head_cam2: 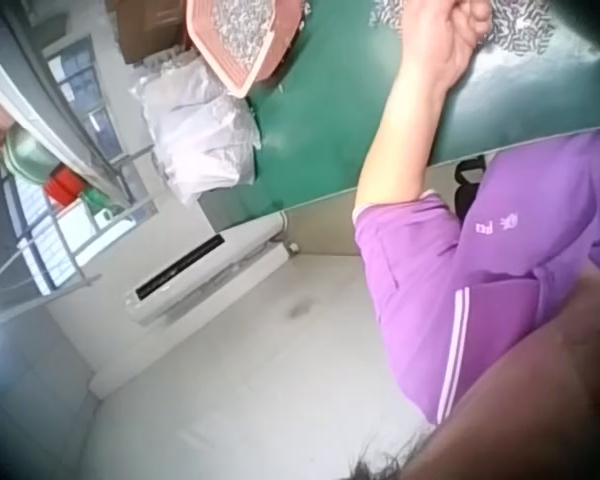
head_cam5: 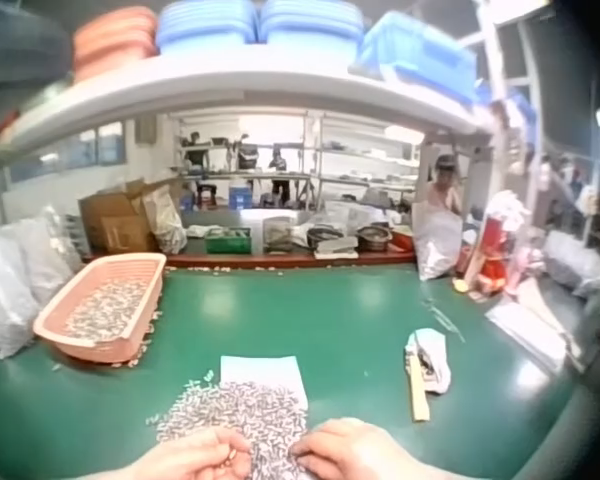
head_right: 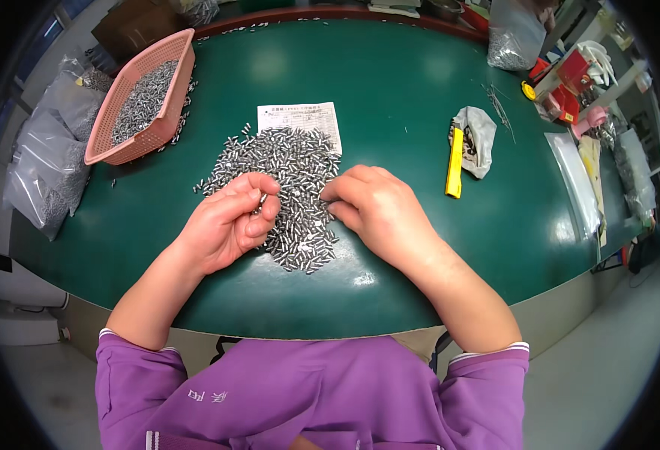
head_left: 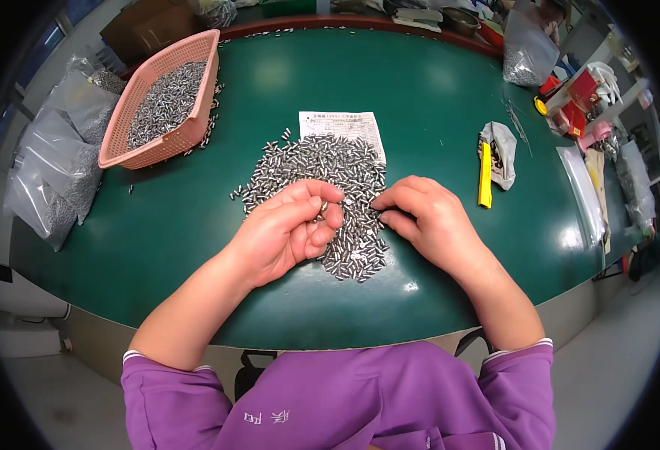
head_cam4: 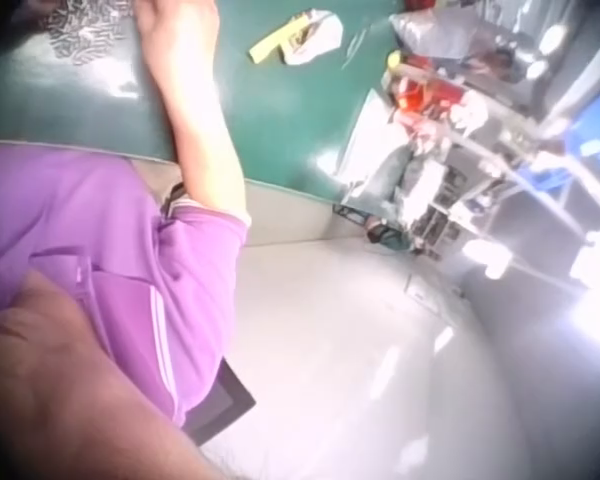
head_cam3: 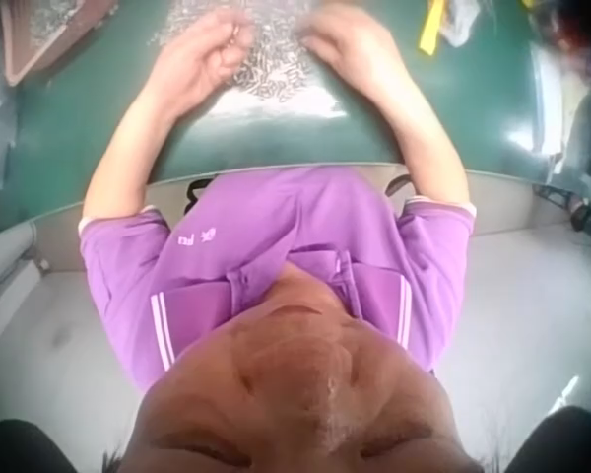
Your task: Sorting and inspecting small metal pins on a workbench.
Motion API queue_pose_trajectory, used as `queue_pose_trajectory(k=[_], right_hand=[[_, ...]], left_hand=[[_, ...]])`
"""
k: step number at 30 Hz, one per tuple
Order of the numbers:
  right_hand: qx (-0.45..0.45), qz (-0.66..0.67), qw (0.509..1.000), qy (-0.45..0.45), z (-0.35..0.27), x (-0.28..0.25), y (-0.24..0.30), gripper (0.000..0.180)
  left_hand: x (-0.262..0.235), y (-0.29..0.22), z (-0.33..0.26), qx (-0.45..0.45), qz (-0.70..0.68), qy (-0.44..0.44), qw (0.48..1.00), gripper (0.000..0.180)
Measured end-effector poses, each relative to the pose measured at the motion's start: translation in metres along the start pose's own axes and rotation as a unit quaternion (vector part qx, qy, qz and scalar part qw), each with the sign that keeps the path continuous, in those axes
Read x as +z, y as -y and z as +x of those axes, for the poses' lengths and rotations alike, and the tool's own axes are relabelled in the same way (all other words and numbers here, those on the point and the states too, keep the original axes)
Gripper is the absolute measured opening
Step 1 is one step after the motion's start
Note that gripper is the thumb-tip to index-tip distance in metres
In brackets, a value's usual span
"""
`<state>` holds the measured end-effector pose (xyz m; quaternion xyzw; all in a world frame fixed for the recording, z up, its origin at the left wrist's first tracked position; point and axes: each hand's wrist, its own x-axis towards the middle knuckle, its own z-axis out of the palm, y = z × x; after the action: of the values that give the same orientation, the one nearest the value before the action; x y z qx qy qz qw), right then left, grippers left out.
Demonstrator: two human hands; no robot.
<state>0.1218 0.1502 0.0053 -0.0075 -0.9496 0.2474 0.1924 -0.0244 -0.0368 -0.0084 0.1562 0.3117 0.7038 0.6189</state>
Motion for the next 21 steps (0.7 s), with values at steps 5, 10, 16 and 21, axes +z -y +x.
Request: queue_pose_trajectory(k=[5,10,16,21], right_hand=[[0.019,0.033,0.999,-0.008,0.002,-0.005,-0.011,0.012],[0.032,0.024,0.998,0.042,0.0,-0.016,-0.008,0.012],[-0.026,-0.011,0.999,0.016,-0.006,-0.004,-0.007,0.012],[-0.027,-0.024,0.999,0.015,-0.006,-0.005,-0.002,0.009]], left_hand=[[0.003,0.0,-0.001,-0.002,0.011,0.004,1.0,0.021],[0.001,0.002,0.0,-0.011,0.024,-0.003,1.0,0.022],[0.017,0.009,0.005,-0.026,0.029,0.001,0.999,0.022],[0.029,0.012,0.014,-0.068,0.055,0.008,0.996,0.017]])
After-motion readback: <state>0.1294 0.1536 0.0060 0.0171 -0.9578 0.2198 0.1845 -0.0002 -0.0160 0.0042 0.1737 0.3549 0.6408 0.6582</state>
